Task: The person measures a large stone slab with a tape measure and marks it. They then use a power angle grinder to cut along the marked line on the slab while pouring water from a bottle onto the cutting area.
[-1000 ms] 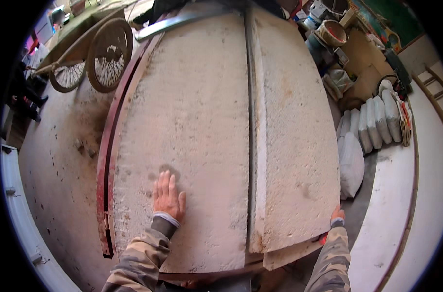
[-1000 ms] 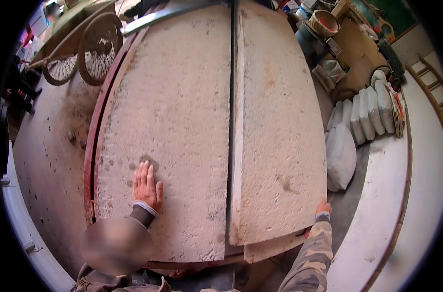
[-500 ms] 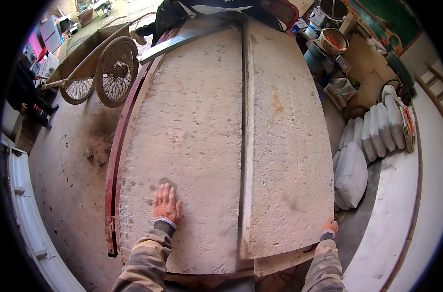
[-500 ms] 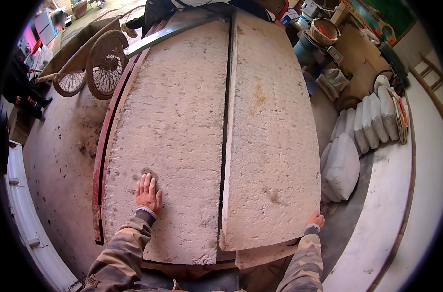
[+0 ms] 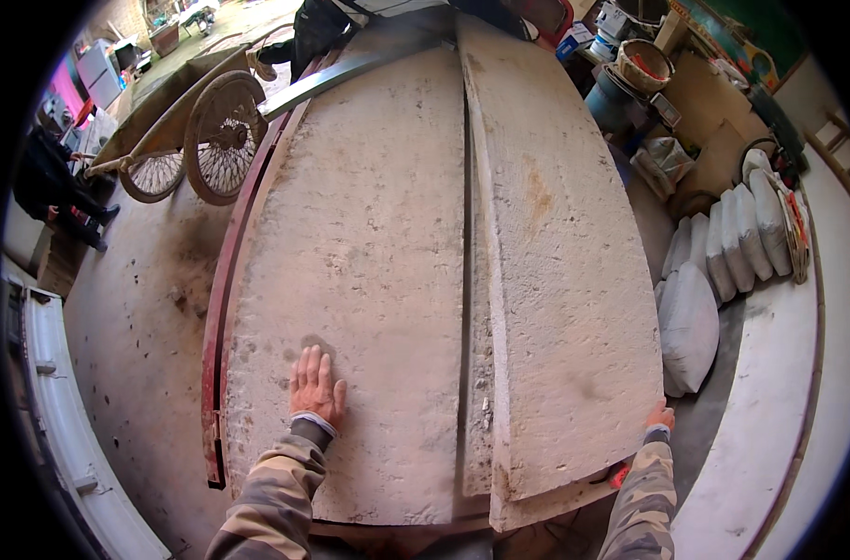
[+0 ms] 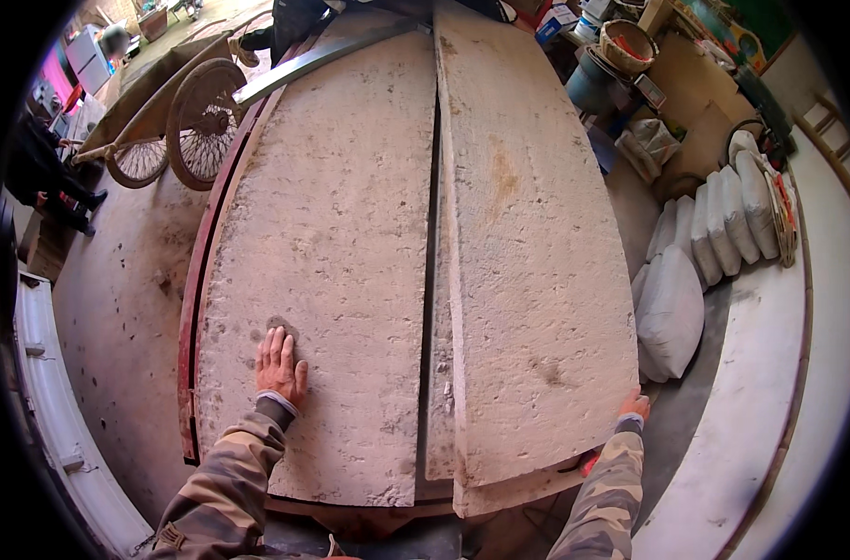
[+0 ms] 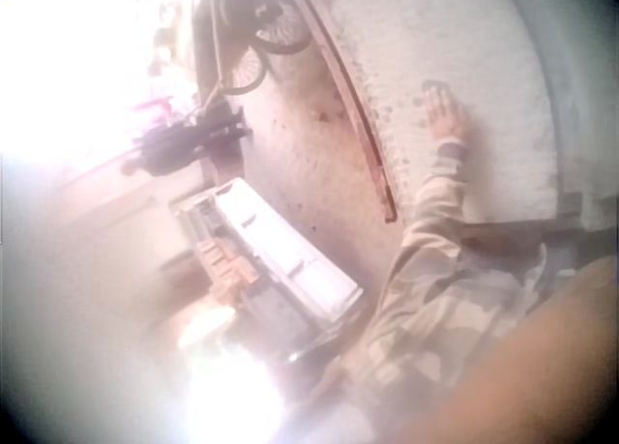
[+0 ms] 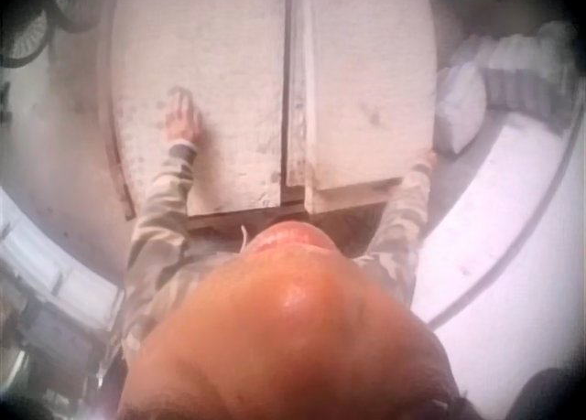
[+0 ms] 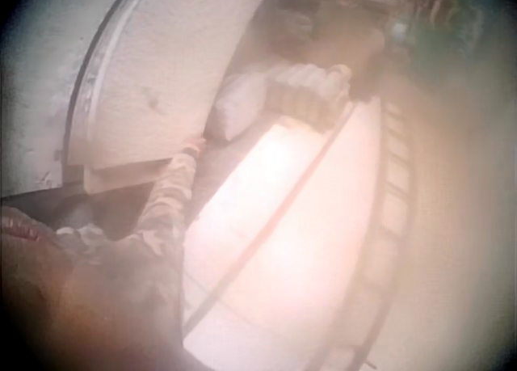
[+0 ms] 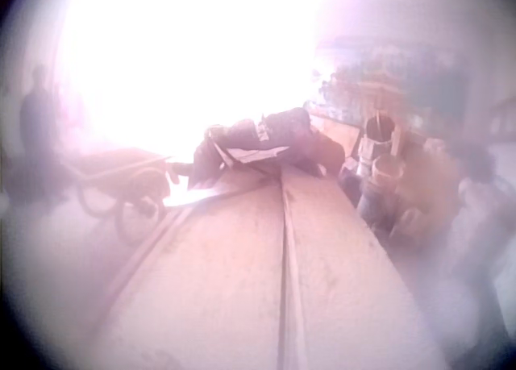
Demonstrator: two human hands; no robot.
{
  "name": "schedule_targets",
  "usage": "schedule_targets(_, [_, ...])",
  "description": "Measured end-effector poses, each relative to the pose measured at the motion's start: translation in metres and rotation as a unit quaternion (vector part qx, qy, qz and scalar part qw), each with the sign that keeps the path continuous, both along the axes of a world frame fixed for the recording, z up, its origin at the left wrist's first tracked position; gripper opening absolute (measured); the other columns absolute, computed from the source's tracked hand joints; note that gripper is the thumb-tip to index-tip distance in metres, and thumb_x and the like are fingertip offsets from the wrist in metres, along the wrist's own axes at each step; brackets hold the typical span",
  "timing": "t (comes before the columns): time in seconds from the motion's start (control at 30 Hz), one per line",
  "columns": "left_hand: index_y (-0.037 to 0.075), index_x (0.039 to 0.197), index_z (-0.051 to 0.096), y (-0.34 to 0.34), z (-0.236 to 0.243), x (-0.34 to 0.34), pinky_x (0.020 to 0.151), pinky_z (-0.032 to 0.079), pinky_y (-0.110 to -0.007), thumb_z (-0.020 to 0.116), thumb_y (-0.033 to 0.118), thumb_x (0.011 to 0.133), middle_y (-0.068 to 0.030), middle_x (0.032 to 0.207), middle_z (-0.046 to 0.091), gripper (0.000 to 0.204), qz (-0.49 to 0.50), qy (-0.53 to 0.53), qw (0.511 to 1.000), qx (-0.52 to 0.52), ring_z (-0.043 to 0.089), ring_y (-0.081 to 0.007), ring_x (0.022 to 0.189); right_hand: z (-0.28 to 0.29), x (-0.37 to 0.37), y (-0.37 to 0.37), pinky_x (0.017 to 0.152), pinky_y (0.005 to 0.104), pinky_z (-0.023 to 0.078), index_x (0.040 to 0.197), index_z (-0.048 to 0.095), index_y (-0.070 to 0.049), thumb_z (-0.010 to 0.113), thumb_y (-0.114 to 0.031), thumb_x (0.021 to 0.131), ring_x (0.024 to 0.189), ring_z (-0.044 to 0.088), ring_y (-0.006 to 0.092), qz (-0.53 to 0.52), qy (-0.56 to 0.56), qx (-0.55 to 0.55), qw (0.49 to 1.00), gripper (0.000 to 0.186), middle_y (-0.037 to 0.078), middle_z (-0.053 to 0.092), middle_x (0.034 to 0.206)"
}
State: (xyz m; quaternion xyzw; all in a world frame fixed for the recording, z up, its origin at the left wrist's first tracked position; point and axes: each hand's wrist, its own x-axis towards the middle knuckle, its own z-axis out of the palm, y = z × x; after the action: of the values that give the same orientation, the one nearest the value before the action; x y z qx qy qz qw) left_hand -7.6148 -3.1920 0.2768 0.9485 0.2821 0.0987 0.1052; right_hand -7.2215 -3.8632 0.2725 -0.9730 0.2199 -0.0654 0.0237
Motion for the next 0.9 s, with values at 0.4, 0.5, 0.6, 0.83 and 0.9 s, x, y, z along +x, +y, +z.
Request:
schedule_targets(0.4, [0.001, 0.137, 0.040, 0.000, -0.009, -0.005, 0.115, 0.015, -0.049, 0.049, 0.034, 0.090, -0.0188, 0.147, 0.034, 0.058, -0.011, 0.003, 0.999, 0.044, 0.025, -0.0353, 0.140, -0.007, 0.004, 0.002, 0.093, 0.0495, 0.043, 0.102, 0.062, 0.002, 0.038, -0.059, 0.091, 0.106, 0.056, 0.0432, 0.010, 0.020, 0.011, 1.000, 0.066, 0.027, 0.062, 0.107])
schedule_targets(0.5, [0.001, 0.137, 0.040, -0.002, -0.009, 0.000, 0.115, 0.015, -0.049, 0.050, 0.036, 0.090, -0.0188, 0.148, 0.033, 0.059, -0.005, 0.012, 0.999, 0.033, 0.024, -0.0349, 0.141, -0.006, 0.015, -0.015, 0.094, 0.0501, 0.042, 0.105, 0.061, 0.003, 0.037, -0.060, 0.091, 0.109, 0.055, 0.0441, 0.009, 0.065, -0.004, 0.998, 0.068, 0.028, 0.060, 0.114])
schedule_targets(0.6, [0.001, 0.137, 0.039, -0.001, -0.008, 0.003, 0.115, 0.015, -0.049, 0.051, 0.038, 0.090, -0.0184, 0.149, 0.032, 0.061, -0.007, 0.018, 0.999, 0.032, 0.023, -0.0341, 0.141, -0.014, 0.016, -0.024, 0.096, 0.0497, 0.042, 0.108, 0.060, 0.005, 0.035, -0.059, 0.092, 0.111, 0.054, 0.0448, -0.002, 0.034, -0.028, 0.999, 0.071, 0.030, 0.058, 0.117])
schedule_targets(0.83, [-0.003, 0.140, 0.033, 0.007, -0.007, -0.005, 0.116, 0.012, -0.049, 0.042, 0.037, 0.095, -0.0214, 0.150, 0.026, 0.060, -0.017, 0.012, 1.000, -0.017, 0.021, -0.0362, 0.141, -0.010, 0.007, -0.028, 0.095, 0.0494, 0.041, 0.112, 0.059, 0.008, 0.032, -0.054, 0.095, 0.111, 0.053, 0.0460, 0.043, 0.053, -0.032, 0.997, 0.069, 0.032, 0.058, 0.116])
schedule_targets(0.9, [-0.003, 0.141, 0.032, 0.010, -0.004, -0.011, 0.116, 0.012, -0.049, 0.040, 0.038, 0.097, -0.0221, 0.149, 0.027, 0.060, -0.011, 0.007, 0.999, -0.041, 0.022, -0.0367, 0.141, -0.019, -0.009, -0.017, 0.095, 0.0495, 0.042, 0.111, 0.059, 0.008, 0.031, -0.054, 0.096, 0.110, 0.054, 0.0464, 0.068, 0.060, -0.016, 0.996, 0.069, 0.033, 0.059, 0.114])
